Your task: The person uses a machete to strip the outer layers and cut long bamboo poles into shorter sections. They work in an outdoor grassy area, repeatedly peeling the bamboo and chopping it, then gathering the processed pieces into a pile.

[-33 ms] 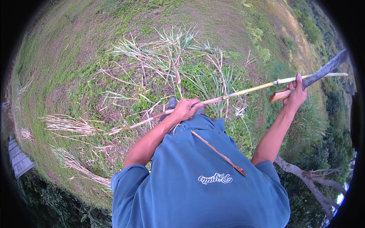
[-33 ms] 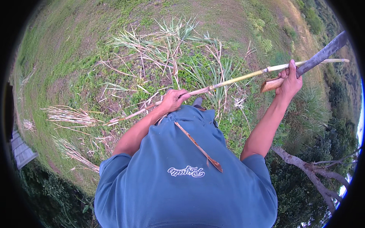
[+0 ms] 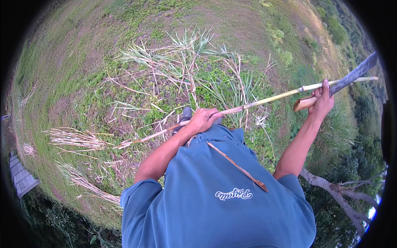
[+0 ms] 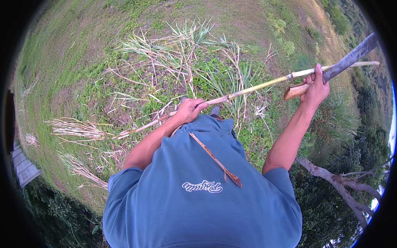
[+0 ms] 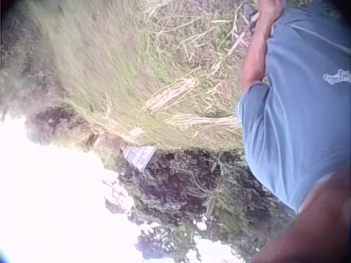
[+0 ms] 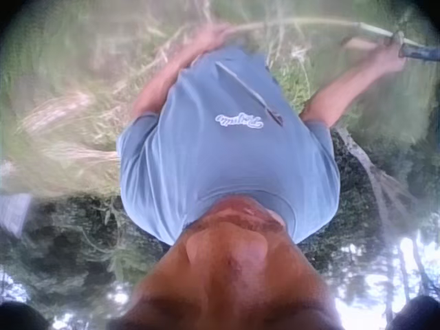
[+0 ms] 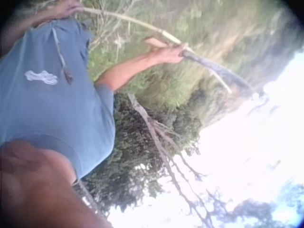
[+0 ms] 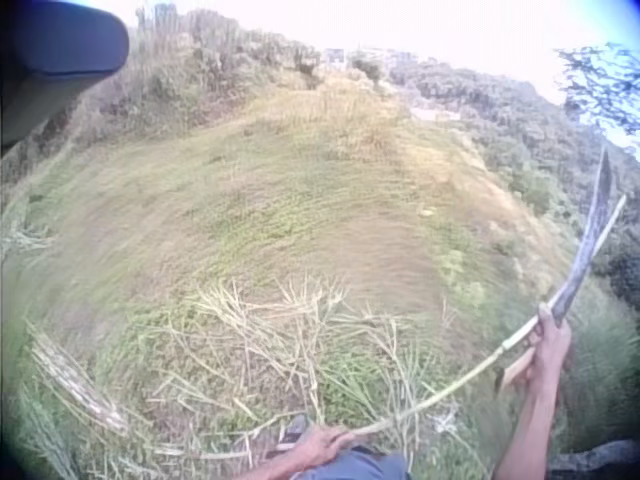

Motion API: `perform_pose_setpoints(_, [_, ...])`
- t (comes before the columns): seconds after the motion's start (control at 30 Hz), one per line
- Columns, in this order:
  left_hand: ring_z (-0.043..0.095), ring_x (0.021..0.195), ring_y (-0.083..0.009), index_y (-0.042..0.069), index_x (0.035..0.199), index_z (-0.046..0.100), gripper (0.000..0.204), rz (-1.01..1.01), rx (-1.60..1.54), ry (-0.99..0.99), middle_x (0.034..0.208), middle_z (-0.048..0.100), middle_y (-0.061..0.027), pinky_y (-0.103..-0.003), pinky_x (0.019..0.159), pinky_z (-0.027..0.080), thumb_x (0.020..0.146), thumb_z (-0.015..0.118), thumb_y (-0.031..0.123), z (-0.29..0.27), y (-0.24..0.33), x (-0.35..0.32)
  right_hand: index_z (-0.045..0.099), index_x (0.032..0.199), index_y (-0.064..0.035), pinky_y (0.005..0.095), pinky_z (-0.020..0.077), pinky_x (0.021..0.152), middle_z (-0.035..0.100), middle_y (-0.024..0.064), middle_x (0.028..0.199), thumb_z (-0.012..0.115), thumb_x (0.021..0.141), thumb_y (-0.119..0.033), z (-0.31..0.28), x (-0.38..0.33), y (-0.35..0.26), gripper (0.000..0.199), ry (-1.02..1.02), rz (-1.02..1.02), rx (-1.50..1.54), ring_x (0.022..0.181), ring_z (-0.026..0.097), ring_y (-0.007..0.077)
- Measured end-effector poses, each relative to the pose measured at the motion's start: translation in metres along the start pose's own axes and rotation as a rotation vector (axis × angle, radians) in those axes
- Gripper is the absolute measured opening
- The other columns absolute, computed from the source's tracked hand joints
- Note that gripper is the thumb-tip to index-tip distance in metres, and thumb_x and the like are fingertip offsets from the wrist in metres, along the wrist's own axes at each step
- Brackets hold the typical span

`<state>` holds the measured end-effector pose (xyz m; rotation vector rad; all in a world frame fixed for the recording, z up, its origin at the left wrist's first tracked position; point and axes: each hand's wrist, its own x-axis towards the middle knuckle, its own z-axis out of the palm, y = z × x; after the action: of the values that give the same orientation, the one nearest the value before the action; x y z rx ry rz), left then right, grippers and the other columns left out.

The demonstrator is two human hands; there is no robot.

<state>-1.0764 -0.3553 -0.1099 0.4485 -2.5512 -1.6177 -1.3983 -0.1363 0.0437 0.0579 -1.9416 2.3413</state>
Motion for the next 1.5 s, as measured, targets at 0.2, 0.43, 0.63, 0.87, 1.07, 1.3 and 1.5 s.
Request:
perform_pose_setpoints(0.2, [0.053, 0.047, -0.0218, 0.004, 0.084, 0.068, 0.029, 0.096, -0.048, -0.1, 0.056, 0.055, -0.0127, -0.035, 0.048, 0.041, 0.095, 0.059, 0.029, -0.001, -0.016, 0.013, 0.058, 0.086, -0.0023, 0.0251, 0.0398, 0.045, 0.048, -0.0019, 0.061, 0.072, 0.086, -0.013, -0.004, 0.001, -0.007, 0.018, 0.08, -0.053, -0.011, 0.048, 0.045, 0.0079])
perform_pose_setpoints(0.43, [0.053, 0.045, -0.0093, 0.001, 0.076, 0.068, 0.042, -0.093, -0.342, -0.171, 0.053, 0.058, -0.0051, -0.029, 0.043, 0.042, 0.098, 0.055, 0.034, -0.019, -0.013, 0.023, 0.054, 0.083, -0.0048, 0.0244, 0.0399, 0.046, 0.048, -0.001, 0.062, 0.072, 0.086, -0.011, 0.008, 0.008, -0.006, 0.02, 0.069, -0.051, 0.001, 0.049, 0.046, 0.0088])
perform_pose_setpoints(0.63, [0.053, 0.046, -0.0088, 0.006, 0.078, 0.062, 0.042, -0.376, -0.762, 0.083, 0.058, 0.06, -0.0031, -0.025, 0.041, 0.042, 0.099, 0.051, 0.04, -0.014, -0.051, 0.028, 0.055, 0.083, -0.0035, 0.025, 0.0407, 0.045, 0.048, -0.0009, 0.062, 0.072, 0.086, -0.011, 0.02, -0.003, -0.012, 0.019, 0.007, -0.085, 0.013, 0.049, 0.046, 0.009])
perform_pose_setpoints(0.87, [0.047, 0.05, -0.0132, 0.009, 0.084, 0.057, 0.041, -0.731, -0.686, 0.674, 0.059, 0.05, -0.0004, -0.03, 0.046, 0.039, 0.098, 0.047, 0.047, -0.05, -0.166, 0.022, 0.06, 0.092, 0.0029, 0.0252, 0.0409, 0.047, 0.045, -0.0018, 0.061, 0.069, 0.088, -0.012, 0.016, -0.001, -0.02, 0.018, 0.044, -0.097, 0.055, 0.049, 0.045, 0.009])
perform_pose_setpoints(1.07, [0.061, 0.071, -0.0122, 0.001, 0.117, 0.065, 0.039, 0.135, 0.055, -0.059, 0.083, 0.07, -0.0066, -0.029, 0.067, 0.051, 0.095, 0.059, 0.033, -0.07, -0.074, -0.017, 0.06, 0.094, 0.0048, 0.025, 0.0416, 0.048, 0.046, -0.0007, 0.064, 0.069, 0.087, -0.012, 0.024, -0.011, -0.027, 0.02, 0.007, -0.1, 0.087, 0.051, 0.046, 0.0092])
perform_pose_setpoints(1.3, [0.064, 0.062, -0.0133, 0.001, 0.103, 0.071, 0.02, 0.014, -0.3, 0.02, 0.077, 0.071, -0.0102, -0.027, 0.057, 0.052, 0.091, 0.066, 0.015, -0.058, -0.071, -0.045, 0.061, 0.094, 0.005, 0.0257, 0.0427, 0.049, 0.047, -0.0006, 0.064, 0.07, 0.087, -0.011, 0.048, -0.019, -0.037, 0.02, -0.016, -0.129, 0.094, 0.051, 0.047, 0.0099])
perform_pose_setpoints(1.5, [0.068, 0.06, -0.0196, 0.0, 0.094, 0.067, 0.01, 0.393, 0.132, 0.533, 0.072, 0.069, -0.011, -0.031, 0.051, 0.053, 0.09, 0.064, 0.008, -0.063, -0.081, -0.047, 0.058, 0.084, -0.0002, 0.0267, 0.0434, 0.048, 0.049, 0.0001, 0.063, 0.072, 0.085, -0.01, 0.063, -0.025, -0.042, 0.017, 0.08, -0.103, 0.077, 0.052, 0.049, 0.0106])
